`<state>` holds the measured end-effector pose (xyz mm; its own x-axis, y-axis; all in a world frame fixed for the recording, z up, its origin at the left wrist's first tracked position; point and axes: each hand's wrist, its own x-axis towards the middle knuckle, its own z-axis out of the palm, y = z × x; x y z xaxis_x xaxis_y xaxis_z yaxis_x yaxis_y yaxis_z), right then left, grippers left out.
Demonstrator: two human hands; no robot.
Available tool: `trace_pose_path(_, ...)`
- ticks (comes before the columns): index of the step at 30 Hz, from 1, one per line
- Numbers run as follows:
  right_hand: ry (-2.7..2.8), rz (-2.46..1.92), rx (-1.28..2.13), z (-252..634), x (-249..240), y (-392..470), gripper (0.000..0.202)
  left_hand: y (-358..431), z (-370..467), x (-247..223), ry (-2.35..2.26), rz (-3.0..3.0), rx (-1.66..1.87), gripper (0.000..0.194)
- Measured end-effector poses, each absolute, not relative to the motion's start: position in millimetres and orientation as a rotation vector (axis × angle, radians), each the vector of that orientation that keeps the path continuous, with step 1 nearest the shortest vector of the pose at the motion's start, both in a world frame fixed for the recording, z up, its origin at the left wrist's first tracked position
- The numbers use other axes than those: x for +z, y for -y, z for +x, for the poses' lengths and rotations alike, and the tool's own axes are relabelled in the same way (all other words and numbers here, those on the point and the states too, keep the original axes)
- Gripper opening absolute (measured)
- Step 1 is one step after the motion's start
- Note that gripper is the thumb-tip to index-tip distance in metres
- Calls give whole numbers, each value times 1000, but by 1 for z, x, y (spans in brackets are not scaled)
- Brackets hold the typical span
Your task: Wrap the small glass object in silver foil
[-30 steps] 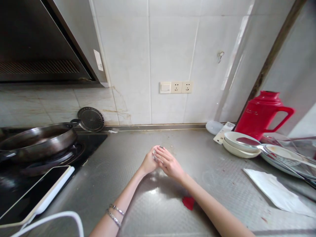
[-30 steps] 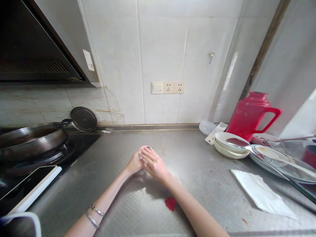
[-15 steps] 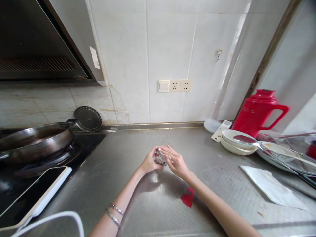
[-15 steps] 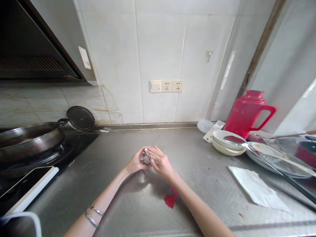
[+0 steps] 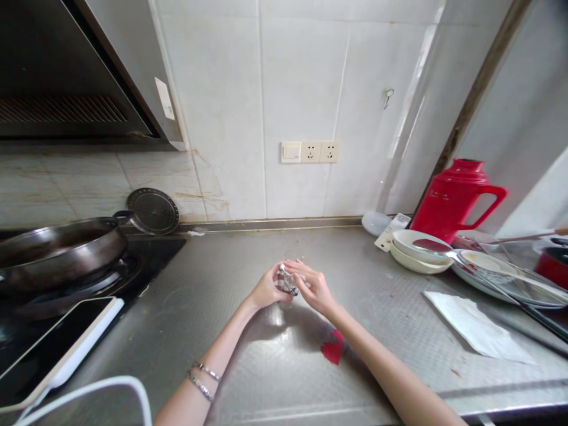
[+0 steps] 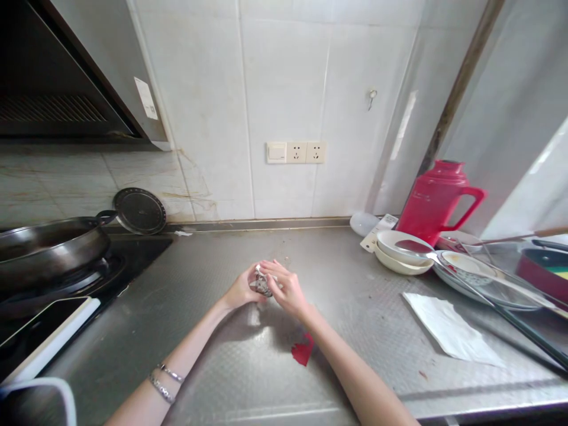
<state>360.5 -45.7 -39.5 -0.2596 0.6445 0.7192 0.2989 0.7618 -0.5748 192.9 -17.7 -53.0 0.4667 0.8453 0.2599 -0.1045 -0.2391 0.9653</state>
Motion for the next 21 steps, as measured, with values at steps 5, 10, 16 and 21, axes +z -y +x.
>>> trace_pose_path(5,1737,-805,441,368,-41,40,30,17,191,-52,-755,1565,1024,86)
trace_pose_path(10,1776,-738,394,367,-38,49,28,20,190,-46,-723,1589,1017,84)
trace_pose_path(16,1764,-779,437,367,-35,46,30,24,196,-40,-701,1669,963,89)
trace_pose_path(21,1698,-866,464,376,-35,38,31,17,194,-46,-739,1594,997,89)
